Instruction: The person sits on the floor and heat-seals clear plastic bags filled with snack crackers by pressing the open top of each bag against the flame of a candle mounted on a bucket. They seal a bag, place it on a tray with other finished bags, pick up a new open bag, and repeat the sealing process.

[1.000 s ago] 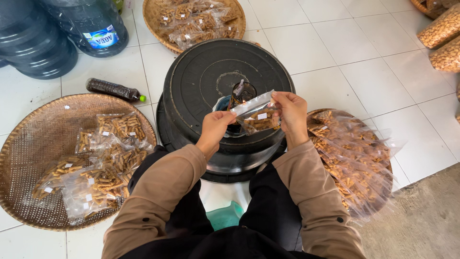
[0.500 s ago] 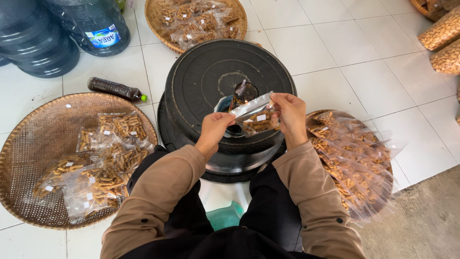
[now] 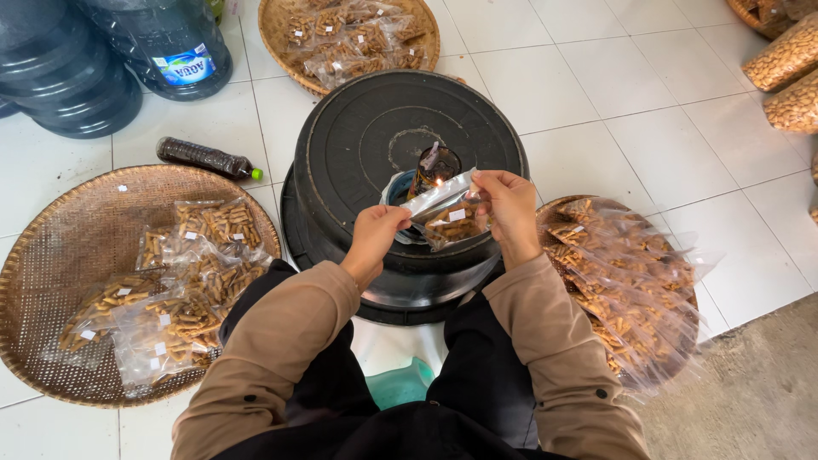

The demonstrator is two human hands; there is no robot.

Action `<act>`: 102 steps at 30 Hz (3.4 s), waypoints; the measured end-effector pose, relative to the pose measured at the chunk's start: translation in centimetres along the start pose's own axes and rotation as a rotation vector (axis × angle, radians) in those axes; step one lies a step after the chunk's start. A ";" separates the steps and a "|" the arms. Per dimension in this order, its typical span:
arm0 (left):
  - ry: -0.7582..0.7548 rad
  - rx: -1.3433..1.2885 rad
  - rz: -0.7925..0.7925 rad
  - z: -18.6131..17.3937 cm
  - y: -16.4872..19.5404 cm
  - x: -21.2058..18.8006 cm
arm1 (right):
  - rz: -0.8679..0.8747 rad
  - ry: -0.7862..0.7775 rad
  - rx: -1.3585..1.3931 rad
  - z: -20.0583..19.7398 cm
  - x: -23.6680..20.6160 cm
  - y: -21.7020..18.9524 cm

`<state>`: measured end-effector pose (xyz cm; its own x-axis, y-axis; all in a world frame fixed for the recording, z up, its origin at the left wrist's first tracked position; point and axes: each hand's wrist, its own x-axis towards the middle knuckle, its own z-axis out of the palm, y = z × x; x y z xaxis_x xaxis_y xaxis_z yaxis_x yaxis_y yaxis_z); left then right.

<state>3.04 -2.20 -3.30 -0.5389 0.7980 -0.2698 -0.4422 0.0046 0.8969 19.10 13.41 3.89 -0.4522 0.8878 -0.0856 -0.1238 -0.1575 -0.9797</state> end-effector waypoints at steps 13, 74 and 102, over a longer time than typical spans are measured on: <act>0.013 0.023 -0.003 -1.1 -0.3 -0.3 | 0.022 -0.022 0.003 0.3 -0.2 0.9; 0.008 0.457 1.433 1.5 5.6 -9.0 | -1.029 -0.039 -0.861 6.0 -16.6 -8.0; 0.287 0.145 1.033 -5.6 8.3 -4.1 | -0.609 -0.071 -0.546 -3.5 -11.3 -5.0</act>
<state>-2.46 -8.82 3.30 -0.7585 0.2864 0.5854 0.4010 -0.5029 0.7657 27.95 5.64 9.08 -0.5014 0.7175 0.4836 0.0733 0.5921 -0.8025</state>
